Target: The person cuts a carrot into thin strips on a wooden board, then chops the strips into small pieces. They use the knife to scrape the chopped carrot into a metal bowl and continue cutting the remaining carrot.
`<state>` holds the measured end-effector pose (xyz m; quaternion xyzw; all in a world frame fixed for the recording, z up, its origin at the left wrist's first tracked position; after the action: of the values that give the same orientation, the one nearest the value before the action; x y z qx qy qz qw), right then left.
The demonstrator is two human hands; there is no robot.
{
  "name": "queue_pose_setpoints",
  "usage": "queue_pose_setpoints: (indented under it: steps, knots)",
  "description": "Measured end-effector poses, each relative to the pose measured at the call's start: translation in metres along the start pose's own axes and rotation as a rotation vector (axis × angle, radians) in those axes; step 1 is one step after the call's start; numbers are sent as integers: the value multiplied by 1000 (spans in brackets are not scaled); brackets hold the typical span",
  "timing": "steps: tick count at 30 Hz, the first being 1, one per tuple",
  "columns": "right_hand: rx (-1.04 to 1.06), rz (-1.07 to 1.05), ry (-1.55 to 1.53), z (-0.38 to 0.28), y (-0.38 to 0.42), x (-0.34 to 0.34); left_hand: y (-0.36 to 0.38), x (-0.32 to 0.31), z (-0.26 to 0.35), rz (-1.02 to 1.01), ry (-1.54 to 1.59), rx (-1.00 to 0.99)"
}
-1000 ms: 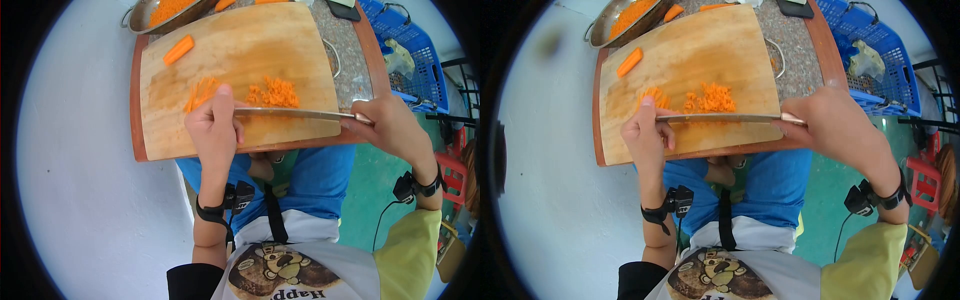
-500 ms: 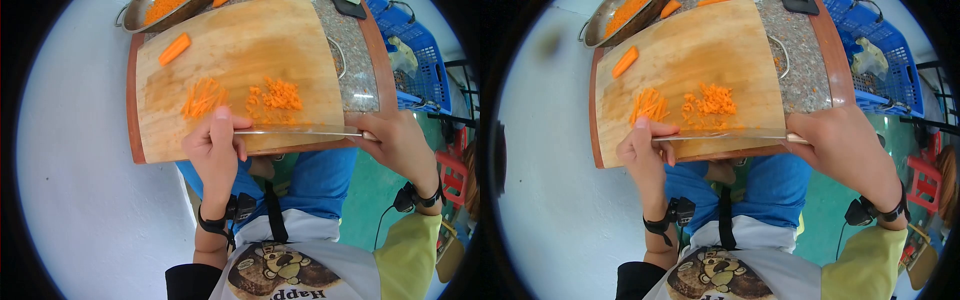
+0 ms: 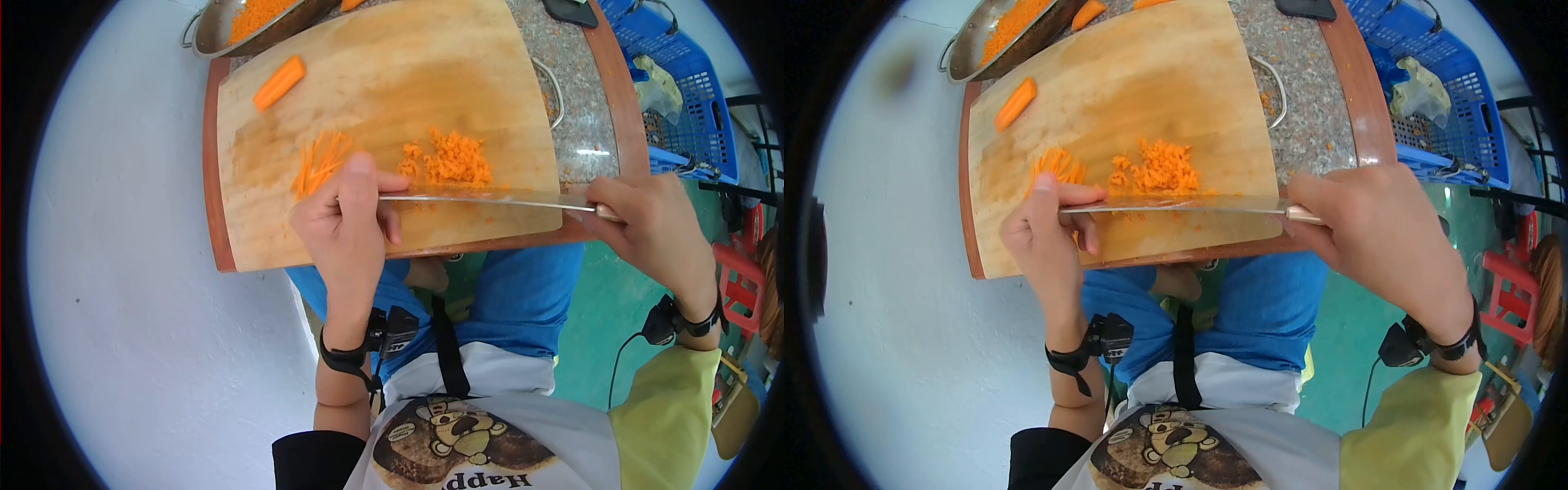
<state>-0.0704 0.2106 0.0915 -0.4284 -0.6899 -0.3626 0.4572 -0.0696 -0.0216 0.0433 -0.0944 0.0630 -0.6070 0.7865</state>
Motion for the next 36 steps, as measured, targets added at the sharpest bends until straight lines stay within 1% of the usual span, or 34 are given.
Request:
queue_pose_setpoints:
  steps: [2, 3, 5, 6, 8, 11, 14, 17, 18, 19, 20, 22, 25, 29, 31, 32, 33, 34, 36]
  knots:
    - [-65, -21, 23, 0, 0, 3, -2, 2, 3, -8, -2, -2]
    - [-66, -25, 21, 1, -1, -1, -4, 2, 2, -18, -40, -2]
    - [4, 59, -54, 0, -4, -2, -9, 0, 2, -30, -77, -10]
    - [5, 65, -54, -1, -4, 1, -11, -1, 0, -32, -40, -8]
    - [-40, 7, -18, 0, -4, 0, -11, -3, -1, -34, -3, -1]
    - [-59, -4, 3, 1, -3, 1, -11, 0, 1, 3, -36, -7]
    - [-62, -10, -36, 0, -5, 0, -15, -3, -1, -48, -37, 20]
    - [-110, -47, 21, 0, -1, 2, -13, -1, 0, -4, -78, 27]
    - [-110, -48, 20, 0, -1, -1, -12, 0, -6, -46, -50, 24]
    - [-81, -7, -23, -2, 0, -2, -12, -1, -7, -88, -21, 19]
    - [-52, 39, -66, -3, 0, -1, -13, 0, -5, -88, -21, 15]
    - [-74, 18, -65, 3, 4, -2, -12, -6, 0, -64, -94, 42]
    - [-88, -11, -76, 4, 9, -7, 0, -4, 2, -20, -44, 25]
    - [-75, -13, -67, -3, 14, -3, 4, -3, 2, -58, -35, 36]
    - [-37, 21, -82, -3, 14, -6, 8, 0, 6, -9, -18, 25]
    - [4, 53, -99, -1, 16, -6, 9, -3, 4, -11, -21, 23]
    - [4, 57, -99, -3, 17, -5, 9, -2, 0, -56, -54, 24]
    - [-24, 34, -76, -2, 16, -4, 6, -3, -2, -101, -87, 17]
    - [-59, 7, -52, -2, 16, -1, 4, -4, 4, -82, -103, 4]
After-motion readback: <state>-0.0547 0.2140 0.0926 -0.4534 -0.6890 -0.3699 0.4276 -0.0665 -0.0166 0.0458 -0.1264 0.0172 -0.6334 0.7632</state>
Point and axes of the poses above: each hand's wrist, its own y-axis away from the middle knuckle, its own x-axis out of the back of the hand, z = x × y, the point moved 6 cm from there along -y, towards the middle knuckle, and after that the axes turned 13 degrees about -x, right-handed, at the moved point
